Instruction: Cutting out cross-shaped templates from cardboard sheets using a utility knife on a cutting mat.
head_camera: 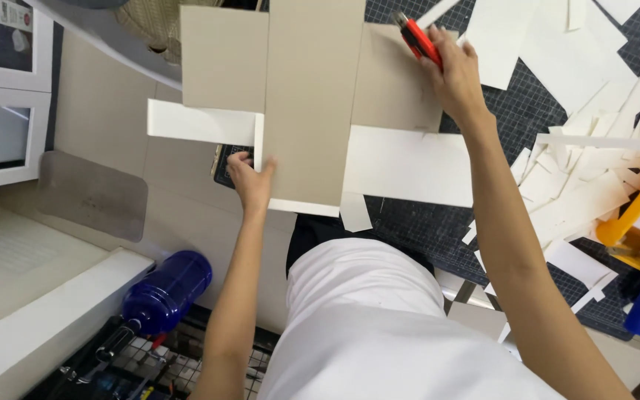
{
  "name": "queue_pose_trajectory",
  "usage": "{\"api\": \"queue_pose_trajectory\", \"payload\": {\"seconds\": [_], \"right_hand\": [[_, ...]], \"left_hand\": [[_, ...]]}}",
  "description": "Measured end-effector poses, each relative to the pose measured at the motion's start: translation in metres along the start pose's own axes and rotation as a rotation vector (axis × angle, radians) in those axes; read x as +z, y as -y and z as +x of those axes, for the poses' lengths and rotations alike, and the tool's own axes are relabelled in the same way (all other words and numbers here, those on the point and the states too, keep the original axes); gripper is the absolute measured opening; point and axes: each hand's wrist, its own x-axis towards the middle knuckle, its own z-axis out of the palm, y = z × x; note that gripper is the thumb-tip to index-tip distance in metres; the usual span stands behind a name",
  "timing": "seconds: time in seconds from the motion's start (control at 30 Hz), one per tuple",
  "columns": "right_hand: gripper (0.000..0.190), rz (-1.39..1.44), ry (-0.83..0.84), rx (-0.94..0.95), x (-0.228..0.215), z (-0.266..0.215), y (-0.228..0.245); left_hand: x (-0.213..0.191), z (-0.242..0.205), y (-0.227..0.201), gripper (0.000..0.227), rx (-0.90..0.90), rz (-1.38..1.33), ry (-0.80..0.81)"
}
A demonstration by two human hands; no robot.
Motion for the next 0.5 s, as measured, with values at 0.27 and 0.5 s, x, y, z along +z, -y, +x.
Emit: {"api": "queue_pose_trajectory", "payload": {"seconds": [0.27, 0.5], "right_hand": [[0.024, 0.009, -0.102, 0.179, -0.012, -0.078, -0.02], [0.007, -0.148, -0.316, 0.15, -0.001, -0.115, -0.014]], "left_hand": [[-0.009, 0.072, -0.076, 0.022, 0.16, 0.112, 0.143], [0.042, 0.134, -0.168, 0.072, 0.568, 0.442, 0.0]]}}
